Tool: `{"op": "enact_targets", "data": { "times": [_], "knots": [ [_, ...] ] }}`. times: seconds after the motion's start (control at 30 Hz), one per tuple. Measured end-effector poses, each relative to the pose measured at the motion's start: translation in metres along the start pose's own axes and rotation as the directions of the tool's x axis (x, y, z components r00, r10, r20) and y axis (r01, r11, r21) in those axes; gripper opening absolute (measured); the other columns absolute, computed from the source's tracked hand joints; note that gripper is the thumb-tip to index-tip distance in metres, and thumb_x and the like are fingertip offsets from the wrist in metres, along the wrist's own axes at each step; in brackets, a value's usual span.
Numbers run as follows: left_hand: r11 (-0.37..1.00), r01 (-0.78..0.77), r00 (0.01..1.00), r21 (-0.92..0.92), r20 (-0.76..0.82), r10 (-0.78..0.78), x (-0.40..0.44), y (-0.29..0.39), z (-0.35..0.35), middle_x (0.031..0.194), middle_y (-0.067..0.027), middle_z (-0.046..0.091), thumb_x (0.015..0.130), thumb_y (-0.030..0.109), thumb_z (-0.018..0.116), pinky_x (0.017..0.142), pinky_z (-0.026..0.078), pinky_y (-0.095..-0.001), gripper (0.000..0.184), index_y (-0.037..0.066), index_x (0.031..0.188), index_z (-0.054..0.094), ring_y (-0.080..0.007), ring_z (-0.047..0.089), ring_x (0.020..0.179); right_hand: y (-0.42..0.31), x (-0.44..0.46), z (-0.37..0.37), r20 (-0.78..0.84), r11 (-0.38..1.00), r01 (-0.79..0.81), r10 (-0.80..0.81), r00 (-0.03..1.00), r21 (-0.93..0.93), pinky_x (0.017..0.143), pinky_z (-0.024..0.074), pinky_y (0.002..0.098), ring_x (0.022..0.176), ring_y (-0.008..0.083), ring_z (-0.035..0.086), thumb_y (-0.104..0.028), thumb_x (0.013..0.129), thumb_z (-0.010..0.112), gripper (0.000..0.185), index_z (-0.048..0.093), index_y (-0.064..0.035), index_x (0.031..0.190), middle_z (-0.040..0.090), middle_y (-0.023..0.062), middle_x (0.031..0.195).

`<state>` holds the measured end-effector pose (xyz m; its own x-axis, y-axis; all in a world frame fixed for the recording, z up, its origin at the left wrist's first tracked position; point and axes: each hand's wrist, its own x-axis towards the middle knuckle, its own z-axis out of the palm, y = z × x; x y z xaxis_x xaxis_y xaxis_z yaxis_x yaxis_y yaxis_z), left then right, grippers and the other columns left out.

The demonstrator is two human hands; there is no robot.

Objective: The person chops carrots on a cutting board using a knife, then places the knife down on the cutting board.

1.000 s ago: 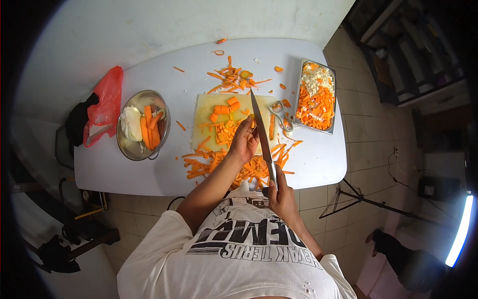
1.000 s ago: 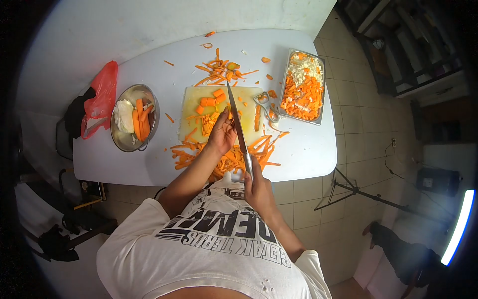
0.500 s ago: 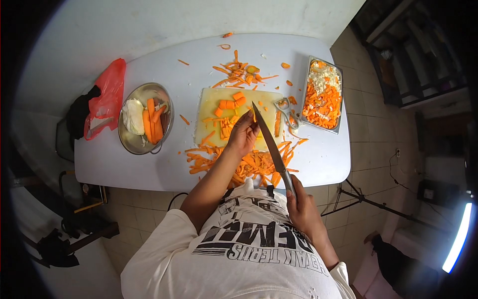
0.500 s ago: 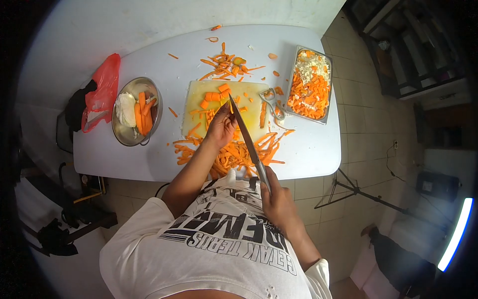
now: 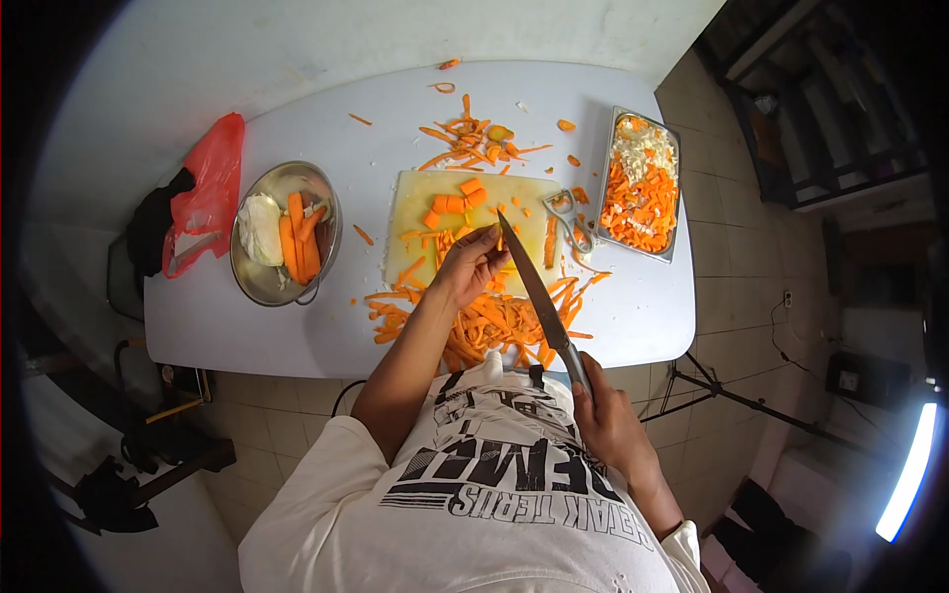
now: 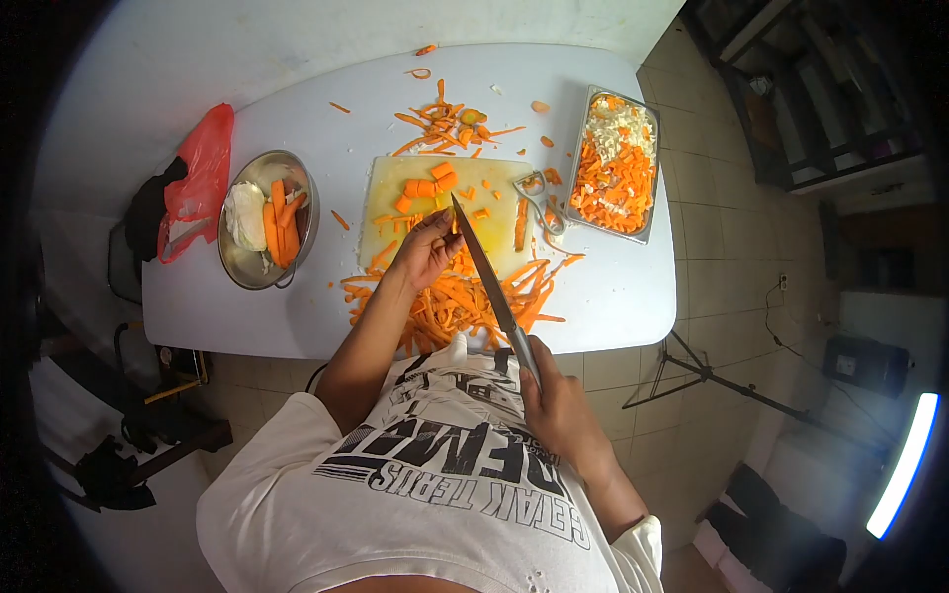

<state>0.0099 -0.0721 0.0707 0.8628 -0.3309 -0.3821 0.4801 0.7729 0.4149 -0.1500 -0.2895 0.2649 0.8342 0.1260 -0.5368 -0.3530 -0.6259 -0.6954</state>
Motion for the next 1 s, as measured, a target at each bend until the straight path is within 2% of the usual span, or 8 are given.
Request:
{"op": "enact_targets", "data": {
  "times": [0.07,0.17,0.27,0.4,0.57,0.8,0.9,1.0],
  "knots": [
    [1.0,-0.003,1.0,0.016,-0.001,0.003,-0.002,0.0,-0.001,0.093,-0.0014,0.067,0.095,0.012,0.061,0.082,0.059,-0.0254,0.01,0.005,0.101,0.067,-0.0116,0.065,0.089,0.004,0.004,0.004,-0.013,0.999,0.049,-0.048,0.999,0.018,0.069,0.0482,0.0527,0.076,0.0519,0.061,-0.018,0.098,0.048,0.045,0.04,0.002,0.137,0.06,0.0345,0.074],
    [0.992,0.042,0.998,0.117,-0.058,-0.036,-0.007,0.0,0.011,0.092,-0.0009,0.067,0.095,0.012,0.061,0.081,0.059,-0.0252,0.011,0.006,0.101,0.067,-0.0112,0.065,0.087,0.011,0.013,0.013,-0.069,0.997,0.069,-0.067,0.995,0.039,0.058,0.0445,0.0445,0.057,0.0428,0.059,-0.018,0.099,0.046,0.041,0.041,-0.0012,0.137,0.056,0.0249,0.061],
    [0.999,-0.001,0.997,0.045,-0.081,0.005,-0.006,-0.003,0.007,0.093,-0.0013,0.067,0.095,0.012,0.061,0.079,0.059,-0.0248,0.011,0.006,0.101,0.068,-0.0111,0.066,0.085,0.012,0.022,0.018,-0.092,0.989,0.138,-0.132,0.987,0.055,0.059,0.045,0.0446,0.059,0.0419,0.061,-0.018,0.099,0.046,0.042,0.041,-0.0011,0.137,0.057,0.0252,0.062],
    [0.992,-0.044,0.998,0.118,-0.037,0.048,-0.008,0.008,-0.004,0.096,-0.0024,0.068,0.096,0.012,0.06,0.08,0.059,-0.0255,0.012,0.005,0.102,0.068,-0.0109,0.065,0.086,0.003,0.027,0.017,-0.011,0.994,0.075,-0.074,0.997,0.074,0.073,0.0472,0.0544,0.081,0.0531,0.061,-0.018,0.099,0.047,0.042,0.04,0.001,0.135,0.062,0.0355,0.081],
    [0.987,-0.1,0.992,0.123,-0.06,0.108,-0.009,0.021,-0.008,0.096,-0.0033,0.068,0.096,0.012,0.06,0.081,0.059,-0.0256,0.013,0.005,0.103,0.068,-0.0109,0.065,0.087,0.001,0.019,0.017,0.022,0.987,0.138,-0.14,0.99,0.083,0.074,0.0472,0.0538,0.083,0.053,0.061,-0.02,0.099,0.046,0.043,0.038,0.0009,0.136,0.062,0.0351,0.083],
    [0.971,-0.012,0.999,0.241,-0.032,0.021,-0.019,0.022,-0.001,0.093,-0.0043,0.067,0.096,0.013,0.06,0.08,0.059,-0.0235,0.012,0.004,0.099,0.067,-0.011,0.065,0.086,0.006,0.031,0.016,0.054,0.994,0.079,-0.083,0.995,0.08,0.074,0.0475,0.0527,0.084,0.0521,0.062,-0.022,0.1,0.045,0.043,0.038,-0.0002,0.137,0.062,0.0351,0.083],
    [0.996,-0.005,0.996,0.094,-0.087,0.014,-0.018,0.015,-0.012,0.096,-0.0052,0.066,0.096,0.015,0.06,0.075,0.059,-0.0215,0.015,0.004,0.106,0.063,-0.0123,0.066,0.085,0.003,0.031,0.019,0.053,0.988,0.079,-0.087,0.995,0.135,0.074,0.0474,0.0528,0.084,0.0528,0.061,-0.022,0.1,0.045,0.043,0.039,-0.0006,0.137,0.062,0.0351,0.081],
    [0.997,0.029,0.999,-0.072,-0.017,-0.031,-0.018,0.013,-0.017,0.099,-0.0078,0.067,0.096,0.017,0.06,0.079,0.06,-0.0231,0.018,0.002,0.106,0.061,-0.0141,0.068,0.087,0.001,0.026,0.022,0.04,0.986,0.095,-0.101,0.994,0.139,0.074,0.0474,0.0541,0.082,0.0534,0.061,-0.021,0.099,0.046,0.043,0.039,-0.0003,0.136,0.062,0.0359,0.08]
  ]
}}
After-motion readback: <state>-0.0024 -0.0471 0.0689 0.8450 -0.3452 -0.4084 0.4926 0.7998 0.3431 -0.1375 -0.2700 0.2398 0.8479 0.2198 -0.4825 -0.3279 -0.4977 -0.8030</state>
